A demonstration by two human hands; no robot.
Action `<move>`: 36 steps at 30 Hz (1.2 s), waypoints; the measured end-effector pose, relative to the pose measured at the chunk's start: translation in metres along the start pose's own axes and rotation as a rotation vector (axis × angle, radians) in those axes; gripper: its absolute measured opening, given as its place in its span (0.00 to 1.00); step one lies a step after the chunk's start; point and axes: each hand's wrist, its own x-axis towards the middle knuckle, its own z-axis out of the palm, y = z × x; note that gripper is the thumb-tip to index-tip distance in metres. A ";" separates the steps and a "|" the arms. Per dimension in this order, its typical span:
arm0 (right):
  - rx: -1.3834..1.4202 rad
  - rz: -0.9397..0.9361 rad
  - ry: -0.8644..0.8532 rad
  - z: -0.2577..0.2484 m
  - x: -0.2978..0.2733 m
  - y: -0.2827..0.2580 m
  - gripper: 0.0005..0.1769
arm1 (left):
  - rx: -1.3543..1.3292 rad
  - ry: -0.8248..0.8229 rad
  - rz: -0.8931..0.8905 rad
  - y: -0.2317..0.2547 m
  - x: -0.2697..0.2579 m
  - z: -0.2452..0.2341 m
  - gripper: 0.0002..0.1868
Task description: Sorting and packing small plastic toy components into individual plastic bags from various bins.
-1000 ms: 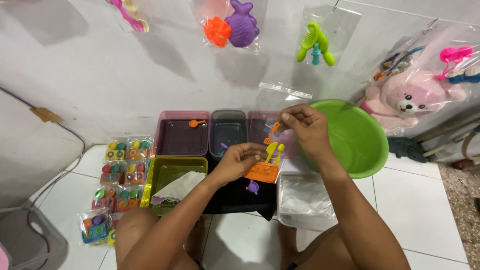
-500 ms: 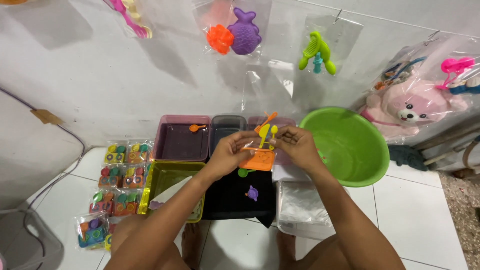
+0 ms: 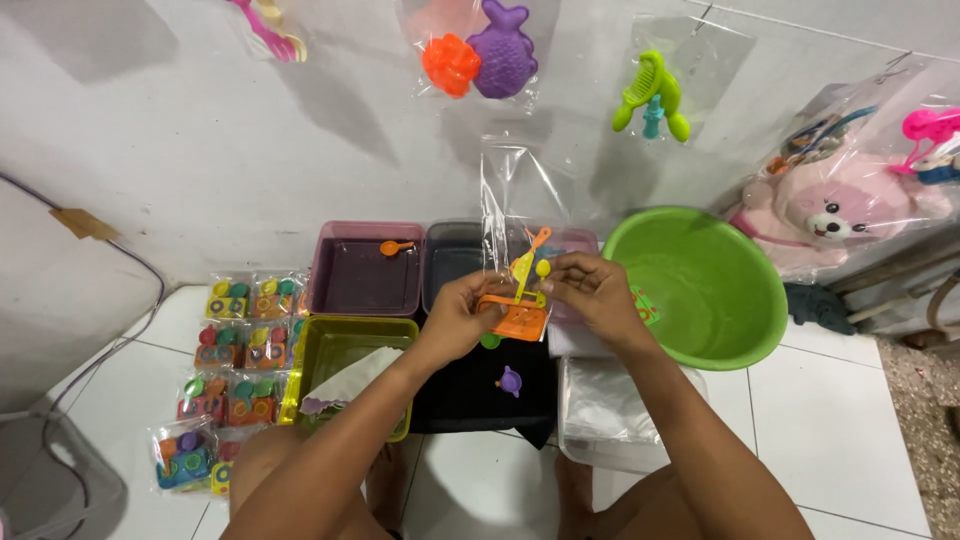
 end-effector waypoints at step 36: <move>-0.166 -0.201 0.026 0.004 -0.013 -0.034 0.05 | 0.023 -0.047 -0.151 0.034 -0.011 0.005 0.17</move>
